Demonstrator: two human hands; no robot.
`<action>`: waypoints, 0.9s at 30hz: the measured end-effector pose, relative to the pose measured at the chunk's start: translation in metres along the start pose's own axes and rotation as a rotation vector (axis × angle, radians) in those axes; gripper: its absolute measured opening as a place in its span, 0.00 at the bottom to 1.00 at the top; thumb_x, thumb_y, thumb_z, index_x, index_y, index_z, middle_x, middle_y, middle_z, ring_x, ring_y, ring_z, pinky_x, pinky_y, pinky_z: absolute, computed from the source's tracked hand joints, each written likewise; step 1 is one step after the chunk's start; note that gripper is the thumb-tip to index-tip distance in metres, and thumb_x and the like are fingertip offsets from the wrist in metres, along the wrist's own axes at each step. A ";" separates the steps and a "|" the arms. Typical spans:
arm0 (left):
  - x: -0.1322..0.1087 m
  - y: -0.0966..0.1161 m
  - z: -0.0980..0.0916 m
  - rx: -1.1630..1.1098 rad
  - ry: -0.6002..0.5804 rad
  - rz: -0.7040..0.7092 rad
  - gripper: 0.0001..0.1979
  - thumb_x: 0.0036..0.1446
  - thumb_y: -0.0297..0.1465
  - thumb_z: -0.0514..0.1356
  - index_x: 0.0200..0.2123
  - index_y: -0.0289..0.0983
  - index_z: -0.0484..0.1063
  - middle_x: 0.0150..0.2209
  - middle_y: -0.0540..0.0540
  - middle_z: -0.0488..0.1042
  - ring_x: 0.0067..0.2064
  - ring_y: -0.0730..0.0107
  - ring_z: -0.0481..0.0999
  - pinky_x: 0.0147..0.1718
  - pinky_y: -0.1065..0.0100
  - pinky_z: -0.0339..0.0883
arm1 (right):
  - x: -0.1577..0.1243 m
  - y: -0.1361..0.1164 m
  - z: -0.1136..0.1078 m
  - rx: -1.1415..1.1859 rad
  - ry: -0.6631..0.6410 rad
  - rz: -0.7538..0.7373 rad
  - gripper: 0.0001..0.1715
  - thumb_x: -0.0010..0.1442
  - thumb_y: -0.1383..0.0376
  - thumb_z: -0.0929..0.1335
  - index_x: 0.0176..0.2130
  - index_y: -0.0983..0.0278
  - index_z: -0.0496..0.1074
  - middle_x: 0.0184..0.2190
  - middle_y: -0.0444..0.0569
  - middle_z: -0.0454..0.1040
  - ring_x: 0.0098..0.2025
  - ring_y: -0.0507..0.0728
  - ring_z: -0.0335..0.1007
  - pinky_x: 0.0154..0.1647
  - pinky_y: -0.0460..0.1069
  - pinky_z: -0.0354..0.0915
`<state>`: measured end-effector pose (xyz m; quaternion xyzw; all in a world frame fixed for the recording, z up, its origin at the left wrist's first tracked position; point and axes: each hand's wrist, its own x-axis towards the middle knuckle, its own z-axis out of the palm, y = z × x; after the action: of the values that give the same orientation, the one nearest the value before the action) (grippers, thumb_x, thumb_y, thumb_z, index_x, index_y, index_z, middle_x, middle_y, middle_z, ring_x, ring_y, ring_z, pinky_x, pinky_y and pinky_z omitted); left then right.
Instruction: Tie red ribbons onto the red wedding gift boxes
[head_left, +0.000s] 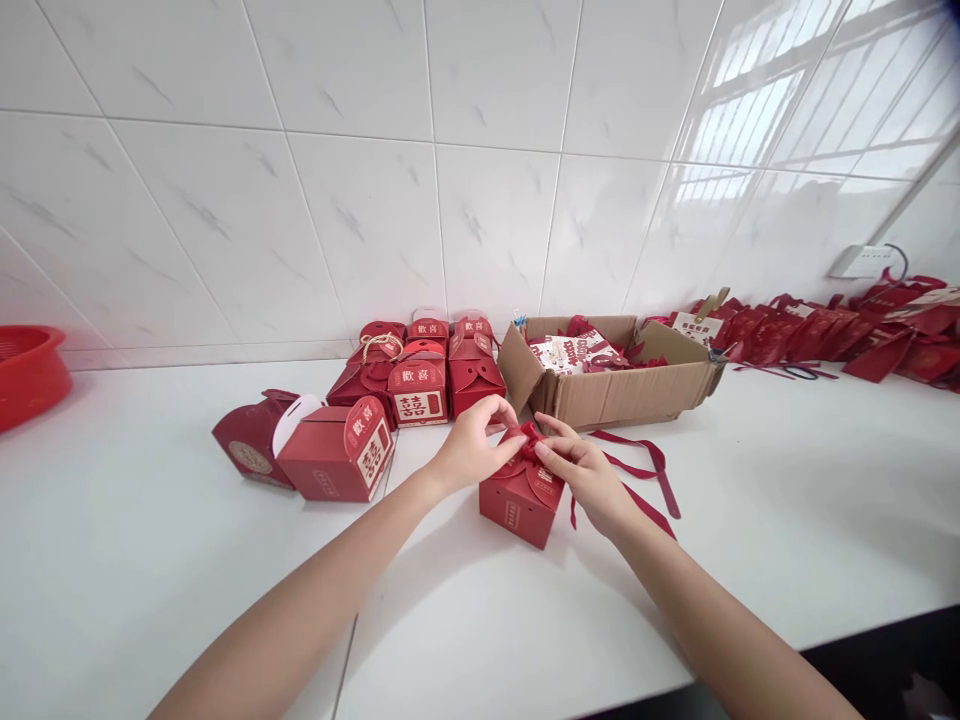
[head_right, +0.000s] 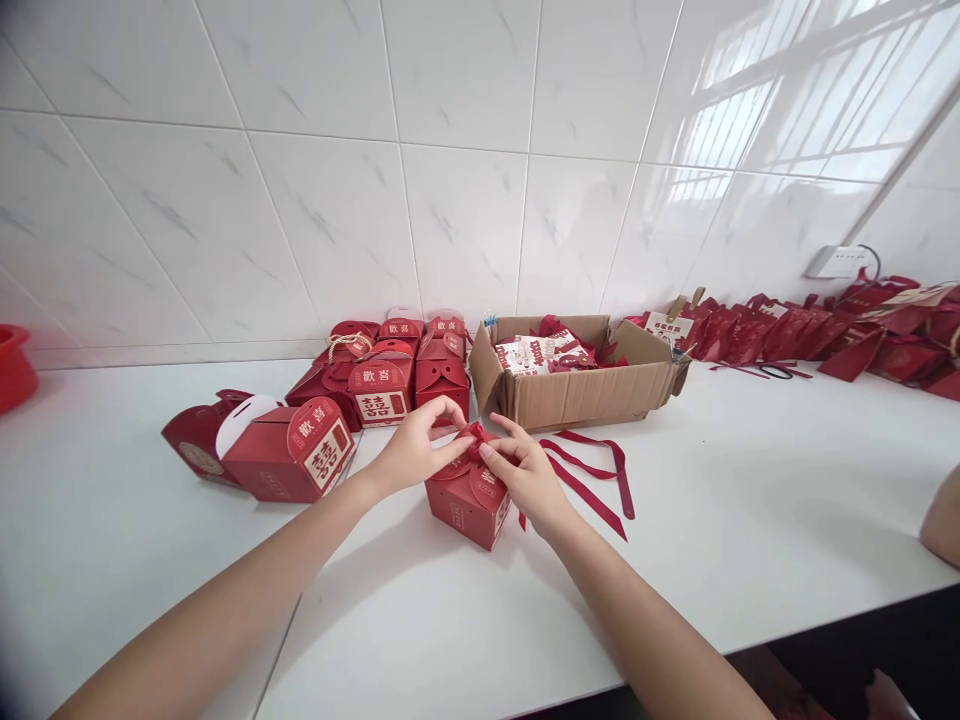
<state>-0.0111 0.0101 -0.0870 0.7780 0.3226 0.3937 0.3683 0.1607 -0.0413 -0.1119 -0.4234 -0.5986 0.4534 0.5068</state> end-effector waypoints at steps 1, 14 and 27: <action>-0.001 0.003 -0.004 0.028 -0.043 0.001 0.07 0.50 0.31 0.62 0.31 0.37 0.67 0.35 0.48 0.70 0.40 0.68 0.71 0.49 0.60 0.65 | 0.000 0.000 0.000 0.006 0.001 0.005 0.20 0.57 0.47 0.70 0.30 0.60 0.78 0.56 0.51 0.63 0.65 0.61 0.41 0.56 0.53 0.55; -0.002 0.018 -0.007 0.368 -0.173 0.064 0.04 0.54 0.32 0.60 0.30 0.38 0.74 0.34 0.48 0.75 0.38 0.65 0.73 0.41 0.64 0.64 | -0.002 -0.009 -0.015 -0.130 -0.021 0.087 0.31 0.61 0.42 0.62 0.29 0.63 0.76 0.49 0.50 0.70 0.55 0.63 0.60 0.52 0.52 0.59; -0.006 0.020 -0.007 0.306 -0.169 0.029 0.05 0.51 0.28 0.57 0.31 0.39 0.73 0.35 0.49 0.76 0.38 0.66 0.72 0.41 0.66 0.65 | -0.016 -0.042 -0.067 -0.445 -0.225 0.177 0.18 0.57 0.50 0.70 0.36 0.62 0.77 0.28 0.48 0.74 0.29 0.57 0.70 0.26 0.48 0.68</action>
<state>-0.0158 -0.0027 -0.0696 0.8600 0.3353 0.2784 0.2655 0.2270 -0.0589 -0.0700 -0.5220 -0.6968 0.3976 0.2898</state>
